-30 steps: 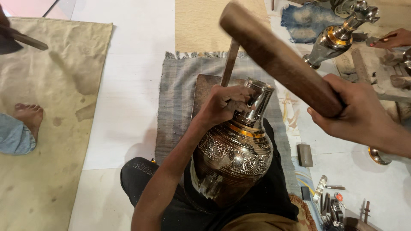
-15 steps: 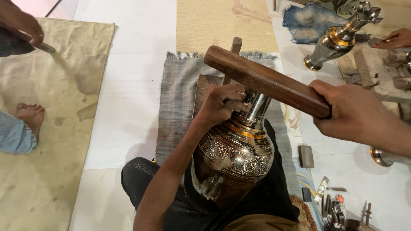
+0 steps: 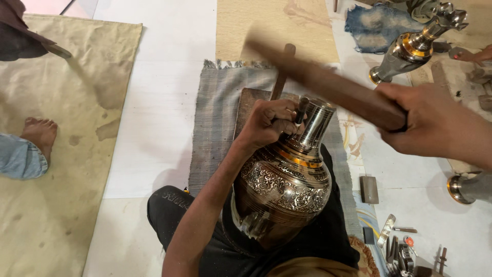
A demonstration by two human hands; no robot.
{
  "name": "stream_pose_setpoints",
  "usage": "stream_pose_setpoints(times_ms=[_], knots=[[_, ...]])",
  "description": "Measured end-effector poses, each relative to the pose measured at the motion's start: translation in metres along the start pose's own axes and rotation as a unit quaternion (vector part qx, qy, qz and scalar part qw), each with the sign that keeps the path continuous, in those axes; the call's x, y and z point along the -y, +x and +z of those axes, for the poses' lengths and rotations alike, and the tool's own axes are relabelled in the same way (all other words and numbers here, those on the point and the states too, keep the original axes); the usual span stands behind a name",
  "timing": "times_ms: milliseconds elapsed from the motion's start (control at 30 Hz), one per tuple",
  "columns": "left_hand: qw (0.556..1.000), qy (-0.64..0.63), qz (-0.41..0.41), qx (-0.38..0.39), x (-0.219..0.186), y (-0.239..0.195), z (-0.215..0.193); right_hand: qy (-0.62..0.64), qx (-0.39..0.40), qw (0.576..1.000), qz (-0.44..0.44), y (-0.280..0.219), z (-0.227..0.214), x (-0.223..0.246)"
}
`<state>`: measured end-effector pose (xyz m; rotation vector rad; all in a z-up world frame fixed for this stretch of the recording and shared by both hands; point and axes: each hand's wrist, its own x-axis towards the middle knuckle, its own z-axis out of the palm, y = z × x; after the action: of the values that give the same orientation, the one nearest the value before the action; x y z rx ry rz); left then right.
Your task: The person sits on the floor and uses a wooden mallet to hammer a metal chisel placed on the neck of a decorative metal vessel. The person repeatedly strikes the chisel to shape or finish the vessel's neck area.
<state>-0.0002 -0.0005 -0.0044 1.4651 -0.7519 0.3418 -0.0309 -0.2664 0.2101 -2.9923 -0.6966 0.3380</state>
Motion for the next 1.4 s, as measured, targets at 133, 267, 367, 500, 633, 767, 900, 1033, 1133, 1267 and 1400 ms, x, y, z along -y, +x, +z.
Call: stream_pose_setpoints(times_ms=[133,267,367,500,633,767,900,1033,1133,1267,1400], knots=[[0.999,0.002,0.034,0.012,-0.005,0.0,-0.001,-0.014,-0.005,1.0,0.007,0.005,0.0,0.002],[1.0,-0.014,0.012,0.014,-0.013,0.001,-0.003,-0.019,0.004,1.0,-0.006,0.007,-0.004,0.005],[0.999,-0.038,0.025,0.01,-0.014,0.001,-0.002,-0.077,0.047,0.996,0.016,0.007,-0.006,0.011],[0.998,-0.061,0.025,0.02,-0.01,0.003,-0.003,-0.014,-0.025,1.0,0.005,0.006,-0.008,0.019],[1.0,0.013,-0.006,0.017,-0.009,0.002,-0.003,-0.075,0.037,0.996,0.022,0.003,-0.011,0.023],[0.999,-0.014,0.031,0.018,-0.011,0.002,-0.002,-0.101,0.03,0.994,0.01,0.005,-0.01,0.023],[0.999,-0.042,0.018,0.015,-0.012,0.002,-0.002,0.027,-0.001,0.999,0.028,0.007,-0.01,0.026],[0.999,-0.039,0.005,0.027,-0.008,0.0,-0.002,-0.081,0.059,0.995,0.021,0.004,-0.007,0.024],[0.995,-0.097,-0.007,0.01,-0.006,-0.001,-0.002,0.0,0.007,1.0,0.012,0.004,-0.003,0.019],[0.996,-0.085,0.025,0.019,-0.005,-0.002,-0.001,-0.059,0.039,0.997,0.011,0.009,0.003,0.007],[0.997,-0.066,-0.001,0.027,-0.008,-0.001,-0.003,-0.017,-0.031,0.999,-0.021,0.012,0.005,0.005]])
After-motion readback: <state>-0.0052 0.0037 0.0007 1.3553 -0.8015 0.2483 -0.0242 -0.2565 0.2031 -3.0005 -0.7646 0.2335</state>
